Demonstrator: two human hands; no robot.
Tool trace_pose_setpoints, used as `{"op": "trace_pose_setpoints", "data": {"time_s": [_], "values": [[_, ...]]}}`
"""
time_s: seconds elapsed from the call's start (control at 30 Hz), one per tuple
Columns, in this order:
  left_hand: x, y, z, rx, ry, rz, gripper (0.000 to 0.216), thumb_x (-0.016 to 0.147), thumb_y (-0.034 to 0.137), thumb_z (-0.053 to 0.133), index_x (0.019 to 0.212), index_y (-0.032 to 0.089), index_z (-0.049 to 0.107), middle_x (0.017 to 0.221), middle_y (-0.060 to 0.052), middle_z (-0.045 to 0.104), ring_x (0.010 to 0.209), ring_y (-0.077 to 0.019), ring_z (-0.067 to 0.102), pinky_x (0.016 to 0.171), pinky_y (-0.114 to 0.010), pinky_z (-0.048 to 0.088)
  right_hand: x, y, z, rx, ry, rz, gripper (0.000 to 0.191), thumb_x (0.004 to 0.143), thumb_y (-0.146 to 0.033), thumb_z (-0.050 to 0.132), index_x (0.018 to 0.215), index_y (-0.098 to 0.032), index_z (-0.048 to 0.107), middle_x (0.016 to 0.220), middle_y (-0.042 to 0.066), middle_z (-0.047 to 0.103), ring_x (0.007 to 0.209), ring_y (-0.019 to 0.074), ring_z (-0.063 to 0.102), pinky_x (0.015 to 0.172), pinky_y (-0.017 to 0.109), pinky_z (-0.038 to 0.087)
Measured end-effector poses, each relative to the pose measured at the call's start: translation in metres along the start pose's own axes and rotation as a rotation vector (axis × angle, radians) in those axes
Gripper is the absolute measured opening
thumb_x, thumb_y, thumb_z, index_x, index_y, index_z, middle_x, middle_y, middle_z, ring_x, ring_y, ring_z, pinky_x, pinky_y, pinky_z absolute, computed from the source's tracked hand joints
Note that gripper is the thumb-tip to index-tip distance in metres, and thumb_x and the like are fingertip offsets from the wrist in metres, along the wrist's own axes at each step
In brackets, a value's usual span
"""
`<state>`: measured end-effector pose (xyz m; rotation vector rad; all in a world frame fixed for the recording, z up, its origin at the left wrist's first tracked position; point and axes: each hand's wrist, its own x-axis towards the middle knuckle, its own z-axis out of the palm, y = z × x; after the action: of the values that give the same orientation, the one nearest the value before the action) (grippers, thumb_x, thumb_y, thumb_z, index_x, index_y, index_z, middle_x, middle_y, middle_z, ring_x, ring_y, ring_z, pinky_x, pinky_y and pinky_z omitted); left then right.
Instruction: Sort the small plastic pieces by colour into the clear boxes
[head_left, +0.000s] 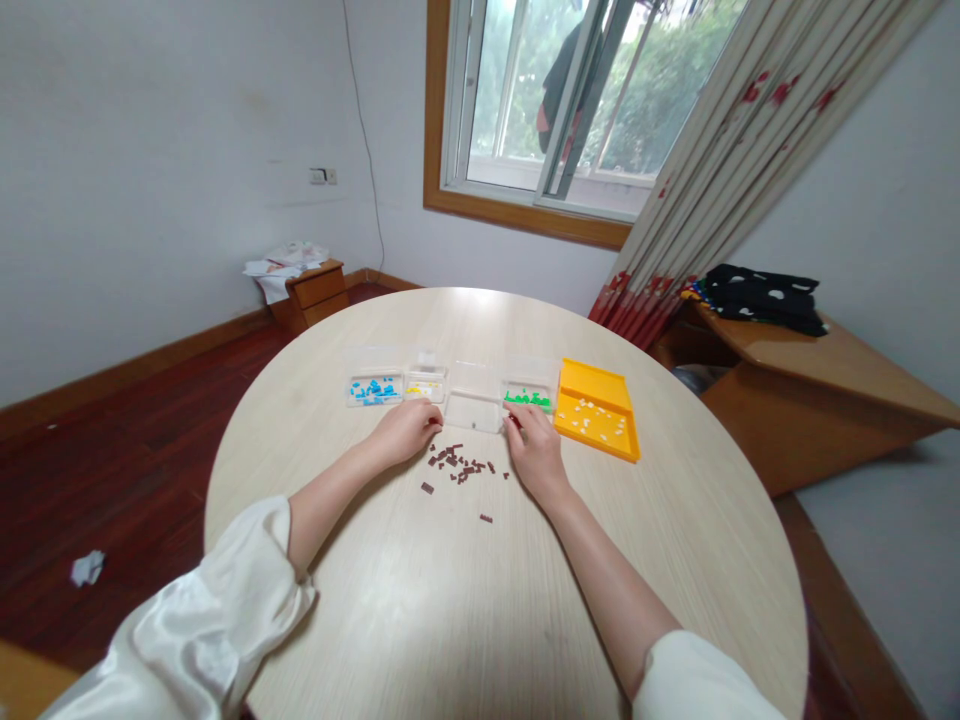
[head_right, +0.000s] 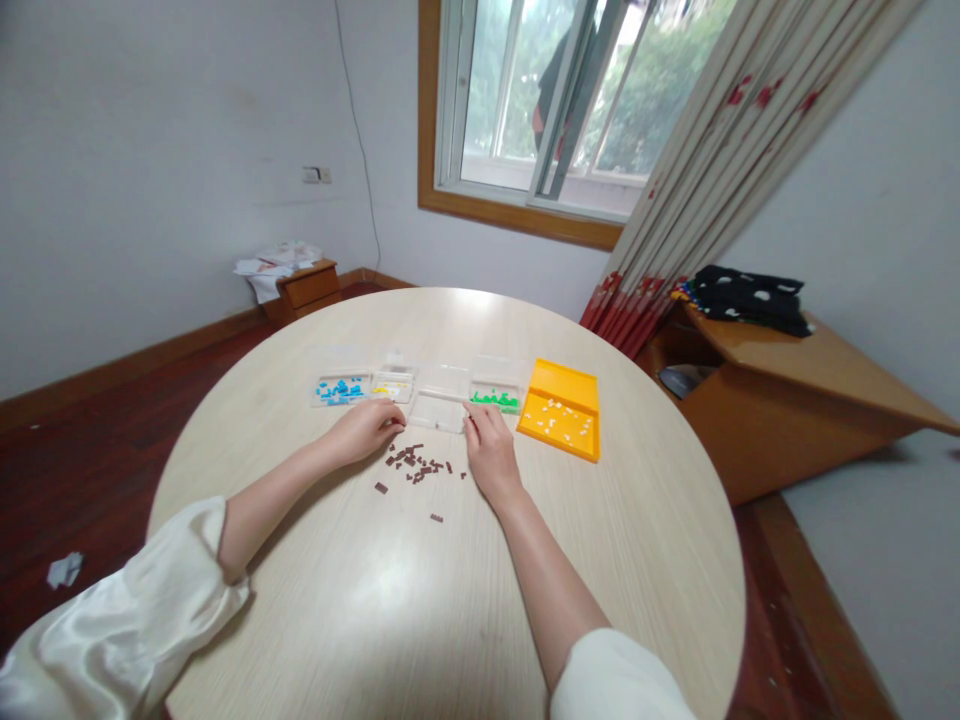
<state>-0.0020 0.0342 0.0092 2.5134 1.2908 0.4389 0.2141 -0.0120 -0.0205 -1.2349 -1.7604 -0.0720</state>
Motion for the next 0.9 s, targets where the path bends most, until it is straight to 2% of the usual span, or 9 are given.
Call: {"op": "trace_pose_setpoints", "data": {"time_s": [0.13, 0.23, 0.37, 0.53, 0.77, 0.9], "values": [[0.0, 0.001, 0.0, 0.006, 0.003, -0.007, 0.015, 0.081, 0.012, 0.052, 0.081, 0.015, 0.067, 0.086, -0.008, 0.067, 0.084, -0.02, 0.06, 0.074, -0.029, 0.044, 0.0, 0.0, -0.001, 0.034, 0.002, -0.036, 0.028, 0.088, -0.015, 0.043, 0.11, -0.02, 0.061, 0.099, 0.01, 0.065, 0.095, 0.02, 0.06, 0.085, 0.039, 0.05], [0.0, 0.0, -0.002, 0.008, 0.017, -0.001, 0.015, 0.082, 0.013, 0.052, 0.082, 0.015, 0.067, 0.087, -0.009, 0.067, 0.083, -0.0198, 0.06, 0.074, -0.029, 0.044, -0.001, 0.0, -0.001, 0.093, -0.028, -0.055, 0.036, 0.087, -0.012, 0.042, 0.119, -0.022, 0.057, 0.108, 0.009, 0.065, 0.102, 0.0186, 0.06, 0.09, 0.038, 0.05], [0.0, -0.003, -0.006, 0.012, 0.034, -0.007, 0.014, 0.082, 0.014, 0.053, 0.08, 0.014, 0.067, 0.084, -0.009, 0.068, 0.08, -0.0195, 0.06, 0.073, -0.029, 0.044, -0.002, -0.001, 0.0, 0.12, -0.058, -0.021, 0.046, 0.088, -0.012, 0.039, 0.131, -0.025, 0.047, 0.115, 0.008, 0.064, 0.106, 0.0179, 0.06, 0.092, 0.039, 0.05], [0.0, -0.007, -0.011, -0.019, 0.107, -0.046, 0.014, 0.081, 0.016, 0.054, 0.08, 0.014, 0.067, 0.085, -0.009, 0.068, 0.08, -0.0196, 0.06, 0.072, -0.03, 0.045, -0.002, -0.001, -0.001, 0.092, -0.042, -0.003, 0.049, 0.088, -0.013, 0.039, 0.135, -0.024, 0.044, 0.117, 0.01, 0.063, 0.106, 0.0196, 0.06, 0.092, 0.041, 0.049], [0.005, 0.004, -0.007, -0.214, 0.307, -0.13, 0.016, 0.081, 0.014, 0.052, 0.08, 0.015, 0.067, 0.083, -0.005, 0.068, 0.073, -0.0159, 0.058, 0.073, -0.029, 0.045, 0.0, 0.001, -0.002, 0.056, -0.001, 0.042, 0.048, 0.084, -0.01, 0.038, 0.128, -0.023, 0.05, 0.101, 0.009, 0.065, 0.093, 0.0212, 0.06, 0.086, 0.042, 0.049], [0.014, 0.019, 0.0, -0.315, 0.395, -0.147, 0.012, 0.081, 0.016, 0.055, 0.081, 0.014, 0.067, 0.083, -0.004, 0.067, 0.07, -0.0144, 0.056, 0.071, -0.028, 0.045, 0.001, 0.002, -0.004, 0.063, 0.058, 0.093, 0.041, 0.075, -0.006, 0.037, 0.104, -0.019, 0.062, 0.086, 0.008, 0.064, 0.082, 0.0202, 0.058, 0.076, 0.038, 0.049]]}}
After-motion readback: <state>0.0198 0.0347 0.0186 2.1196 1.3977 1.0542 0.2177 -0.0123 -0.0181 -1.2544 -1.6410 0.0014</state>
